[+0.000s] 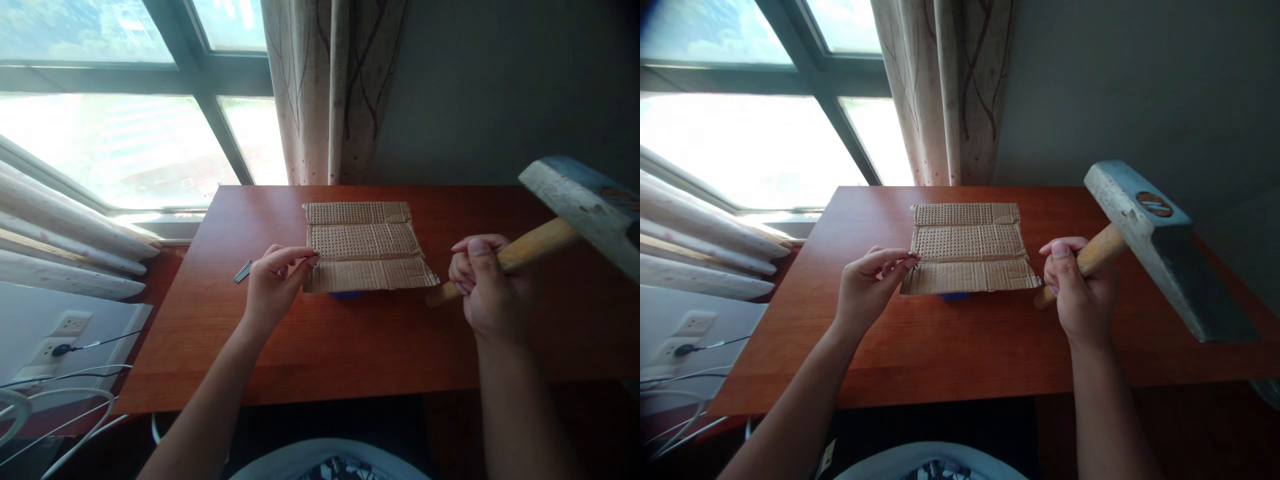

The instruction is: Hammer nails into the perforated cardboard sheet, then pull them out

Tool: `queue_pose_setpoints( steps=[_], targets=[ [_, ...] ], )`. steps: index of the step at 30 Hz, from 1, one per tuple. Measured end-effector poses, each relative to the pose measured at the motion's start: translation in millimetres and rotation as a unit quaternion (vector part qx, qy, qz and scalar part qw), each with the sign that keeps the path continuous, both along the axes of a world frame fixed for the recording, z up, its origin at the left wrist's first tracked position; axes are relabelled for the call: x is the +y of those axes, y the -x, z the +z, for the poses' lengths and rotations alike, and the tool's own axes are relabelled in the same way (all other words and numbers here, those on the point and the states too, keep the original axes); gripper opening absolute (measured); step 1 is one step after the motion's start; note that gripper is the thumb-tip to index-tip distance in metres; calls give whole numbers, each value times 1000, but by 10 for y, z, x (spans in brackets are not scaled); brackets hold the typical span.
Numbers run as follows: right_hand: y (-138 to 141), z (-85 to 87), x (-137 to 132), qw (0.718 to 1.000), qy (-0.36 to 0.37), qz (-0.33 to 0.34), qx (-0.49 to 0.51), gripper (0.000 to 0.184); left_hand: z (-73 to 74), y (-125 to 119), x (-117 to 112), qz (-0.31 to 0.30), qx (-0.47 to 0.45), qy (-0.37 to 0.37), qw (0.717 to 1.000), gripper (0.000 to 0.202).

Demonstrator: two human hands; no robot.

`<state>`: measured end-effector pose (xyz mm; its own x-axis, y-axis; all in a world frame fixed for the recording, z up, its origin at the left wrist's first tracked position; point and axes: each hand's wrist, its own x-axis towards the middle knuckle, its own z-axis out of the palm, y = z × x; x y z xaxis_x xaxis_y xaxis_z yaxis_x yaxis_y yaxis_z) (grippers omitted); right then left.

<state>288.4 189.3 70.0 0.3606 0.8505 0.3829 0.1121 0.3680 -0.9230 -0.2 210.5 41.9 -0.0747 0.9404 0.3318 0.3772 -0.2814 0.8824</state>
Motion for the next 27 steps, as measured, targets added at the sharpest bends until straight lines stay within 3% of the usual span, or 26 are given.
queue_pose_setpoints(
  steps=[12, 27],
  targets=[
    [10, -10, -1, 1000, 1, 4, -4, 25, 27, -50, -16, -33, -144, 100, 984, 19],
    [24, 47, 19, 999, 35, 40, -12, 24, -33, -20, 38, -58, -138, 61, 987, 15]
  ],
)
